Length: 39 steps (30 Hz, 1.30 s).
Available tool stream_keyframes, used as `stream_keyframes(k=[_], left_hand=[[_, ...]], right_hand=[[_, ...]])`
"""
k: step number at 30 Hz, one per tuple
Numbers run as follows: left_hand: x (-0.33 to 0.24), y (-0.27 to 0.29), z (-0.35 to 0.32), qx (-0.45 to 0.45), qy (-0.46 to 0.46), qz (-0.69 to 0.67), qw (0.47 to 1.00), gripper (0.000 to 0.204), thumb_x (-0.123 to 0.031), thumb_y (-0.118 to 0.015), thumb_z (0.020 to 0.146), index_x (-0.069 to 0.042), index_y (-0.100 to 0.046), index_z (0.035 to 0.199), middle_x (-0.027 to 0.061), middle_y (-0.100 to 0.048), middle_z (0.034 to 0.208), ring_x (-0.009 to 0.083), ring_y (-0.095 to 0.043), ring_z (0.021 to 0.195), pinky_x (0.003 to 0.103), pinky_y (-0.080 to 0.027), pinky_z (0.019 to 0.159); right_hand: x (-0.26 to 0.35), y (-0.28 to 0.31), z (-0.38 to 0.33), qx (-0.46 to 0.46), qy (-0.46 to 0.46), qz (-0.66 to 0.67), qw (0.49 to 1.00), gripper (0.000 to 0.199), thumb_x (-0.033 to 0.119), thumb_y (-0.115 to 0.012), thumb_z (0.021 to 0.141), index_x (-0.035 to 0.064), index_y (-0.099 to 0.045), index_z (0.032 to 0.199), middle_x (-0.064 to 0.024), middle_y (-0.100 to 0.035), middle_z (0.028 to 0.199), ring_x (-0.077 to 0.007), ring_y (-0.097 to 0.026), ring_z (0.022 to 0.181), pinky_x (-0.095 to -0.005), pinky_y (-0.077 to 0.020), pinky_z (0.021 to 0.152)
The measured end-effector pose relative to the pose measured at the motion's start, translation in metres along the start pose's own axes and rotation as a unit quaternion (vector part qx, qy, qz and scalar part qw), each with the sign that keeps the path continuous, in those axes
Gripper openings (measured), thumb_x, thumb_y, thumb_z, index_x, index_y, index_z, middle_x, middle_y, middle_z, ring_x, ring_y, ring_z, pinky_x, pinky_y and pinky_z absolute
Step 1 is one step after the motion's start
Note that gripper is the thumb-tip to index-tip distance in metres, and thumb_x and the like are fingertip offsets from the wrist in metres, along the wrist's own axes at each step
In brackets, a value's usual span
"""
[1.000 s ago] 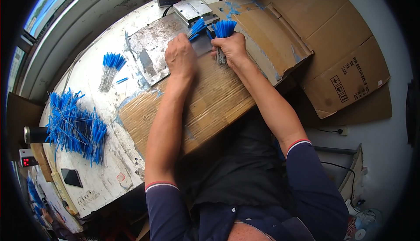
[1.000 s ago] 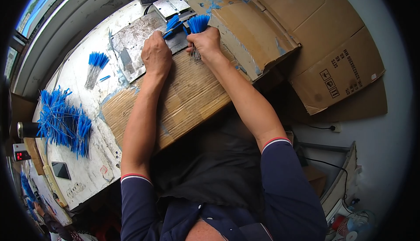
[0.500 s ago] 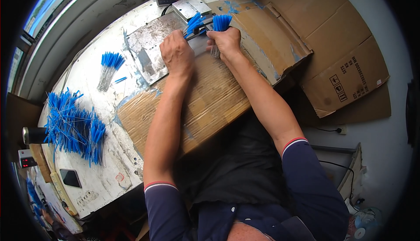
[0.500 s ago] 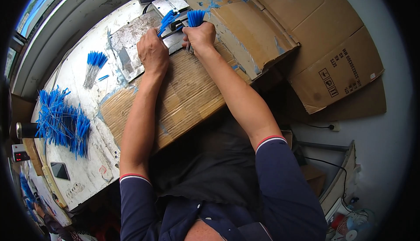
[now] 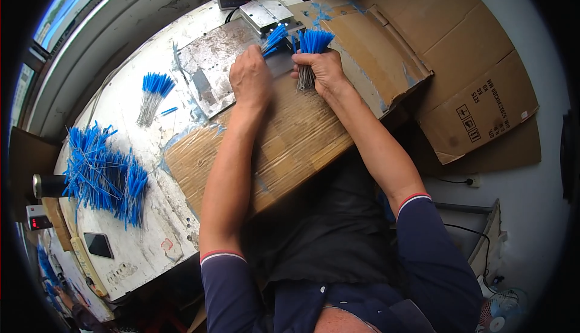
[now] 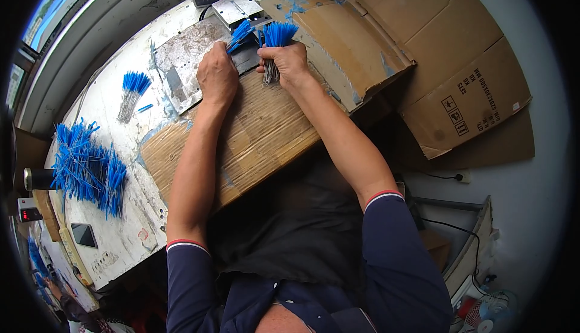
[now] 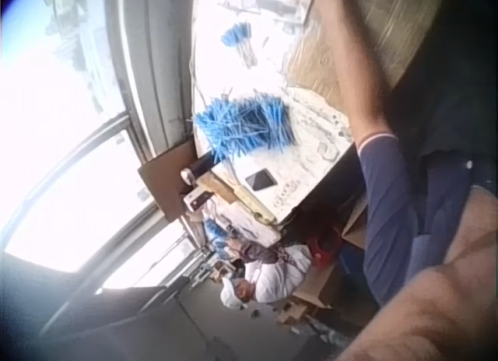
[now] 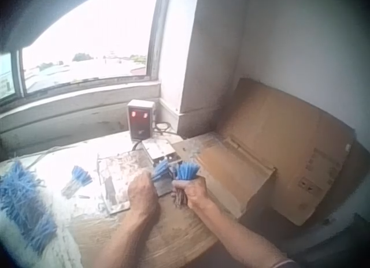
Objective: The worker is assembling bundles of blue fiber components by inserting them into an industrial assembly fixture.
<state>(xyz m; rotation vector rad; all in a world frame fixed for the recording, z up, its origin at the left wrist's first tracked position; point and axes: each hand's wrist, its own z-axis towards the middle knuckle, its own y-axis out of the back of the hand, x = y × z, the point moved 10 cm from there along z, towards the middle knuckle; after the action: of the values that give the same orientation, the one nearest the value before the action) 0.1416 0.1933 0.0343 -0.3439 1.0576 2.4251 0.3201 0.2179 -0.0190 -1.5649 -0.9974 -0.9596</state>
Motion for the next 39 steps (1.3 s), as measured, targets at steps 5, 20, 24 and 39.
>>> stream_keyframes(k=[5, 20, 24, 39], left_hand=[[-0.007, -0.002, 0.0, 0.021, -0.023, 0.01, 0.999, 0.007, -0.007, -0.055, 0.091, -0.004, -0.059, 0.096, 0.0174, -0.066, 0.084, 0.0355, -0.066, 0.08, 0.047, -0.052, 0.072], [0.01, 0.009, 0.001, -0.026, 0.05, 0.026, 0.998, 0.008, -0.004, -0.054, 0.089, -0.005, -0.057, 0.097, 0.0152, -0.065, 0.083, 0.0346, -0.066, 0.081, 0.046, -0.051, 0.071], [0.002, 0.017, 0.002, -0.055, 0.024, 0.039, 0.997, 0.013, -0.003, -0.055, 0.087, -0.006, -0.059, 0.099, 0.0133, -0.066, 0.085, 0.0321, -0.064, 0.083, 0.044, -0.047, 0.074], [-0.002, -0.004, 0.0, 0.025, -0.01, -0.002, 1.0, 0.013, -0.009, -0.062, 0.091, -0.005, -0.062, 0.103, 0.0159, -0.066, 0.082, 0.0341, -0.065, 0.082, 0.047, -0.05, 0.073]], right_hand=[[0.002, -0.001, -0.004, 0.001, 0.005, -0.027, 1.0, 0.011, -0.004, -0.076, 0.076, -0.0025, -0.066, 0.079, -0.0108, -0.066, 0.069, -0.0197, -0.064, 0.049, -0.0323, -0.0564, 0.043], [0.007, -0.006, 0.012, -0.047, 0.043, -0.203, 0.977, 0.016, -0.005, -0.075, 0.072, 0.0004, -0.062, 0.078, -0.0077, -0.064, 0.068, -0.0172, -0.064, 0.053, -0.0309, -0.0538, 0.043], [0.013, -0.007, 0.015, -0.07, 0.065, -0.231, 0.968, 0.016, -0.005, -0.075, 0.073, 0.0006, -0.062, 0.079, -0.0078, -0.065, 0.071, -0.0176, -0.064, 0.054, -0.0312, -0.0542, 0.044], [0.004, 0.003, 0.002, 0.021, 0.018, 0.012, 1.0, 0.011, -0.004, -0.076, 0.078, -0.0038, -0.066, 0.083, -0.0131, -0.068, 0.074, -0.0223, -0.069, 0.059, -0.0358, -0.0612, 0.05]])
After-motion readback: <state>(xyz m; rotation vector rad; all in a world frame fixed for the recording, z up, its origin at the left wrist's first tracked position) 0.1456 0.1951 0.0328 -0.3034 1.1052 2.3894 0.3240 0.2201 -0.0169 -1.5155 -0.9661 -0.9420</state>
